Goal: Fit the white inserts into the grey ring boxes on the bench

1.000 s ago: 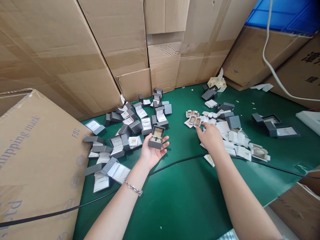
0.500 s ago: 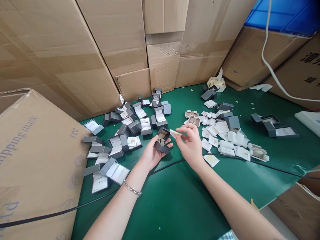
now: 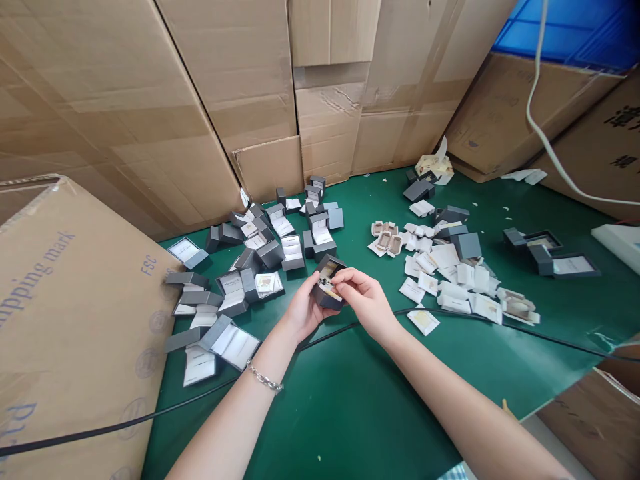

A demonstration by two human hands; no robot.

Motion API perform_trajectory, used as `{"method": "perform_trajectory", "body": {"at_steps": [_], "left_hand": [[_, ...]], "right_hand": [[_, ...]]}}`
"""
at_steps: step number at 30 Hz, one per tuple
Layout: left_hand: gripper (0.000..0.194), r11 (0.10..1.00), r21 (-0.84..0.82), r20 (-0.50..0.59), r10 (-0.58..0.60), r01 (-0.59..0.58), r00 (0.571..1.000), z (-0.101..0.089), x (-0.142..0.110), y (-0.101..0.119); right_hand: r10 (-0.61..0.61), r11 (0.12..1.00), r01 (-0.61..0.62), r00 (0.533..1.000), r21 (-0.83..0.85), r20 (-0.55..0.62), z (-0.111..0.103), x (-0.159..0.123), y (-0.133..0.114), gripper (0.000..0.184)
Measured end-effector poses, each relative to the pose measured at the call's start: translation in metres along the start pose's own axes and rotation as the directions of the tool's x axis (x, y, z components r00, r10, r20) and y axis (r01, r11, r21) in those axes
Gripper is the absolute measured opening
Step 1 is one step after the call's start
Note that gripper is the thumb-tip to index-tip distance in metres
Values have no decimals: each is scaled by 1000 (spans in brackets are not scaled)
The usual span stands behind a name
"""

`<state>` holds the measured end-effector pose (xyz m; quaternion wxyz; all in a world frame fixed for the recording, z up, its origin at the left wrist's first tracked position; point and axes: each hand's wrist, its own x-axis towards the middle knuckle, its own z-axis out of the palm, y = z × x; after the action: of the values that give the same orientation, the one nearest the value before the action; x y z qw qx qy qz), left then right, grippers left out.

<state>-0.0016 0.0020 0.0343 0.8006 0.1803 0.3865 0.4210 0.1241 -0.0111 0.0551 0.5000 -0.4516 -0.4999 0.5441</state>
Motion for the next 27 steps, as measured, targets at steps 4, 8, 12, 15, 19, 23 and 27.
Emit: {"method": "perform_trajectory", "body": {"at_steps": [4, 8, 12, 15, 19, 23, 27], "left_hand": [[28, 999, -22, -12, 32, -33, 999, 0, 0, 0], [28, 996, -51, -40, 75, -77, 996, 1, 0, 0], [28, 991, -42, -44, 125, -127, 991, 1, -1, -2], [28, 988, -18, -51, 151, -152, 987, 0, -2, -4], [30, 989, 9, -39, 147, -146, 988, 1, -3, -5], [32, 991, 13, 3, 135, -135, 991, 2, -5, -4], [34, 994, -21, 38, 110, -109, 993, 1, -4, -2]], "right_hand": [[56, 996, -58, 998, -75, -27, -3, 2, 2, 13], [-32, 948, 22, 999, -318, -26, -9, 5, 3, 14], [93, 855, -86, 996, -512, -12, -17, 9, 4, 28], [229, 827, -174, 973, -535, 37, -21, 11, 3, 42], [257, 827, -191, 965, -529, 53, -22, 10, 1, 34], [163, 806, -137, 987, -575, -6, -21, 9, -1, 21], [58, 818, -57, 998, -573, -17, -22, 10, 2, 21]]}}
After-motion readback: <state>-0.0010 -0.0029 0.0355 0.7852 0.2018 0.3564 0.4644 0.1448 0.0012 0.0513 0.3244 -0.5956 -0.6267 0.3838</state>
